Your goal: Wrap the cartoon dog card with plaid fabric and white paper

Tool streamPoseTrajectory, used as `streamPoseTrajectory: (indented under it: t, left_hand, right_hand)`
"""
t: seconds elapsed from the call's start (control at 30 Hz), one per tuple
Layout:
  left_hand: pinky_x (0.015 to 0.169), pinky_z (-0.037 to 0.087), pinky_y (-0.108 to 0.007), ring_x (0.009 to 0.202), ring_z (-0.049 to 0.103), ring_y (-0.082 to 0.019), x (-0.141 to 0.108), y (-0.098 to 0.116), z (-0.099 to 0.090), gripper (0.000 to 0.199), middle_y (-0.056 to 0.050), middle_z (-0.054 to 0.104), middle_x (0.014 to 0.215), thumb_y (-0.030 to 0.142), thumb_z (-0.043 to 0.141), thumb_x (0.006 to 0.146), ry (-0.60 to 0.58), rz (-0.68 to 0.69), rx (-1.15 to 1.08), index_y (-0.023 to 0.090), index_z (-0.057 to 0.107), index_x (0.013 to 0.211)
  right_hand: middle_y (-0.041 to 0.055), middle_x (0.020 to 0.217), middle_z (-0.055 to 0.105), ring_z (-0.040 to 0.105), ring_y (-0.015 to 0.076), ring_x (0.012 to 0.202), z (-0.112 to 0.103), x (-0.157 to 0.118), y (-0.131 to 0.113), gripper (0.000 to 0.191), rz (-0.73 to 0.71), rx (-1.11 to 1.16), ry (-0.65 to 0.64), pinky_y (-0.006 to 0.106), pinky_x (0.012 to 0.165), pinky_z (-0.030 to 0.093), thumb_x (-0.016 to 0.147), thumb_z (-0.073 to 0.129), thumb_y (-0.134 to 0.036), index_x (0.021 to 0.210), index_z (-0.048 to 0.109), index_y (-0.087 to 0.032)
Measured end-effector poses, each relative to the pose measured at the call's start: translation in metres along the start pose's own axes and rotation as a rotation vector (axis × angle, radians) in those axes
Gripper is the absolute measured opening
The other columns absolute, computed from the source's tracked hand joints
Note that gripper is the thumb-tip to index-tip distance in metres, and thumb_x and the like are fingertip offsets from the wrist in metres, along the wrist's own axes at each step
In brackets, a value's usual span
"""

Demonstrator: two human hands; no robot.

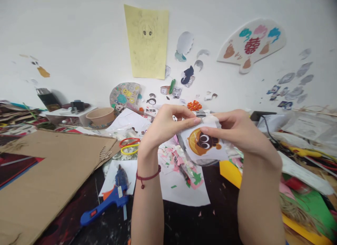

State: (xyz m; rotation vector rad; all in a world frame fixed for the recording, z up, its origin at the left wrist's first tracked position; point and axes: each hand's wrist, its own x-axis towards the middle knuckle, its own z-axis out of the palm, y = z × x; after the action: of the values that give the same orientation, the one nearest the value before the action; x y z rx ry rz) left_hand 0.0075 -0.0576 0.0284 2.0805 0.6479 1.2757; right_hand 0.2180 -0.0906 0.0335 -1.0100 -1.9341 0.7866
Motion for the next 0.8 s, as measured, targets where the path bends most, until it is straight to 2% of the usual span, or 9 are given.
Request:
streamPoseTrajectory:
  t: [0.23,0.43,0.6,0.8]
  left_hand:
    - [0.06,0.042,-0.024,0.068,0.055,-0.011,0.0002,0.0007,0.0011,0.027,-0.003,0.071,0.075,0.04,0.072,0.084,0.003,-0.003,0.054,0.015,0.074,0.073]
    - [0.062,0.042,-0.025,0.068,0.055,-0.011,-0.0004,0.0007,-0.001,0.042,-0.004,0.07,0.074,0.05,0.057,0.094,-0.009,0.002,0.087,0.015,0.076,0.08]
    - [0.059,0.042,-0.024,0.067,0.057,-0.011,0.0007,-0.0014,0.0004,0.029,-0.004,0.073,0.077,0.044,0.071,0.085,-0.034,0.025,0.057,0.016,0.075,0.077]
    - [0.057,0.04,-0.024,0.064,0.056,-0.011,0.0011,-0.0047,0.001,0.029,-0.004,0.071,0.072,0.043,0.074,0.082,-0.009,0.026,0.067,0.016,0.074,0.073]
  right_hand:
    - [0.0003,0.063,0.064,0.054,0.0104,0.052,-0.0005,0.0006,0.0009,0.022,0.008,0.005,-0.002,0.022,0.046,0.042,0.078,0.08,-0.04,0.074,0.074,-0.019]
    - [0.0008,0.064,0.066,0.056,0.0113,0.052,-0.0012,0.0008,0.0015,0.024,0.028,0.013,-0.012,0.023,0.046,0.044,0.078,0.079,-0.042,0.072,0.074,-0.019]
    - [0.0006,0.063,0.066,0.057,0.0115,0.052,-0.0004,0.0005,-0.0009,0.024,0.022,-0.002,-0.029,0.023,0.046,0.044,0.079,0.078,-0.043,0.073,0.075,-0.02]
    - [0.0005,0.062,0.066,0.056,0.0112,0.05,0.0005,0.0015,-0.0006,0.026,0.032,-0.006,-0.031,0.023,0.045,0.043,0.078,0.079,-0.045,0.074,0.075,-0.02]
